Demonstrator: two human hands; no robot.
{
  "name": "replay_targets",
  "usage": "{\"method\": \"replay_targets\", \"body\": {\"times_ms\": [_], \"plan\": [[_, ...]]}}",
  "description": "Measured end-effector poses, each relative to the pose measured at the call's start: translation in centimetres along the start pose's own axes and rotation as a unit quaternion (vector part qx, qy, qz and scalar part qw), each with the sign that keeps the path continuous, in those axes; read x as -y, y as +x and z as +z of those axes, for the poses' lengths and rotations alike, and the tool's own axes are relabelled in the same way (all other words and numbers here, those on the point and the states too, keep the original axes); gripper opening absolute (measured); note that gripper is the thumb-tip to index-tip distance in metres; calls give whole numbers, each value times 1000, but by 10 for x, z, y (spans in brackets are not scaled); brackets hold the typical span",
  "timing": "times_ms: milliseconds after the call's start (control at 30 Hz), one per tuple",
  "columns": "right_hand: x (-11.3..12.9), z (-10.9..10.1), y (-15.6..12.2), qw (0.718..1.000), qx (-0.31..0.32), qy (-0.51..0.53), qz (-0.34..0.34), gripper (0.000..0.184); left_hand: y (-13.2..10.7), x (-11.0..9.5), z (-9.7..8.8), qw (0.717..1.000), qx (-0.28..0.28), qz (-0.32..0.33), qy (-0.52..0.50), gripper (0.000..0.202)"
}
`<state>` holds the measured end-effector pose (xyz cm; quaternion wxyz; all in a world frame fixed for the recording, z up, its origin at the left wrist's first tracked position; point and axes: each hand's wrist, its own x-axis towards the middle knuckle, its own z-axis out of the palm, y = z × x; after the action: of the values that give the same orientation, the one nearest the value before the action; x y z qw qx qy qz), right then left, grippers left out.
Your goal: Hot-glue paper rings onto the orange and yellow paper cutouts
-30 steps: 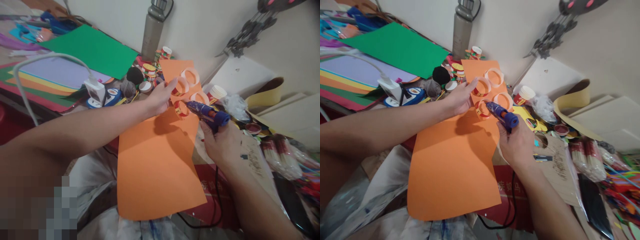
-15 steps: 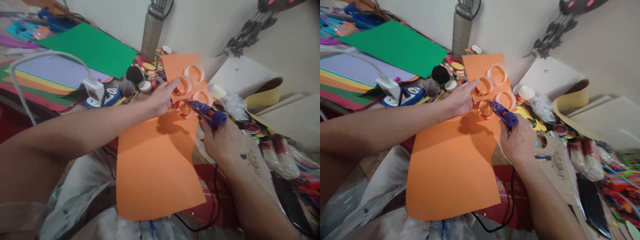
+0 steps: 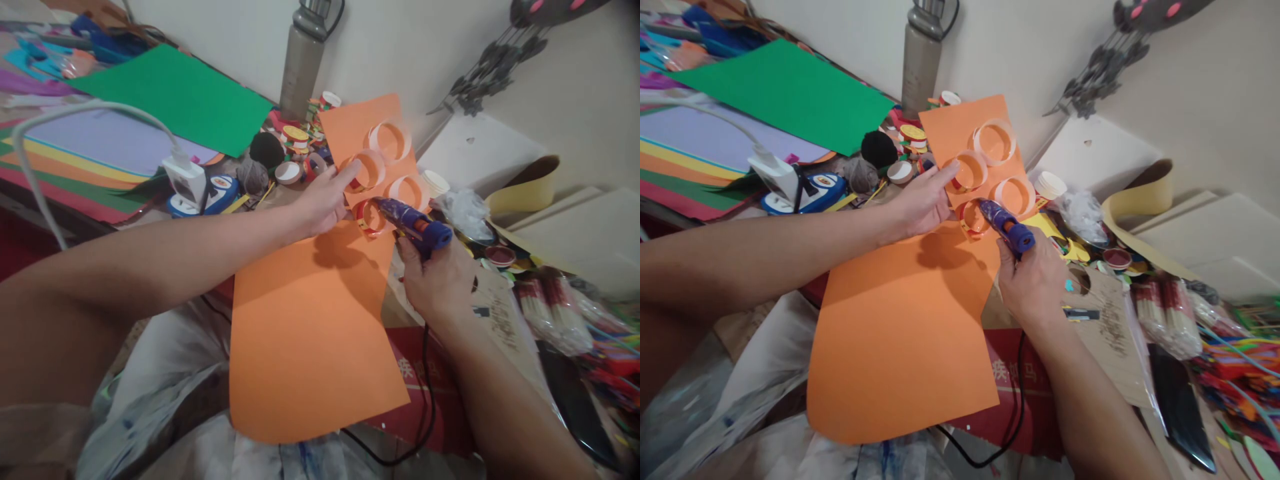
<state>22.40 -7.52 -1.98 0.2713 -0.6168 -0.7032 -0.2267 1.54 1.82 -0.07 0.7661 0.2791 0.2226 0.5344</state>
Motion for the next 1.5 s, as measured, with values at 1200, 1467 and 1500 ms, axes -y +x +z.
{"method": "replay_targets", "body": {"times_ms": [1200,1467,1500], "plan": [[9,-6,-2,999,10,31,6,36,-4,-7,1,1000,18,-2,-3,20],[10,-9,-2,997,24,62,-27,39,1,-13,-3,1000,12,-7,-11,32],[10,-10,-2,997,19,68,-29,39,2,-14,-4,1000,12,-9,-6,34]]}}
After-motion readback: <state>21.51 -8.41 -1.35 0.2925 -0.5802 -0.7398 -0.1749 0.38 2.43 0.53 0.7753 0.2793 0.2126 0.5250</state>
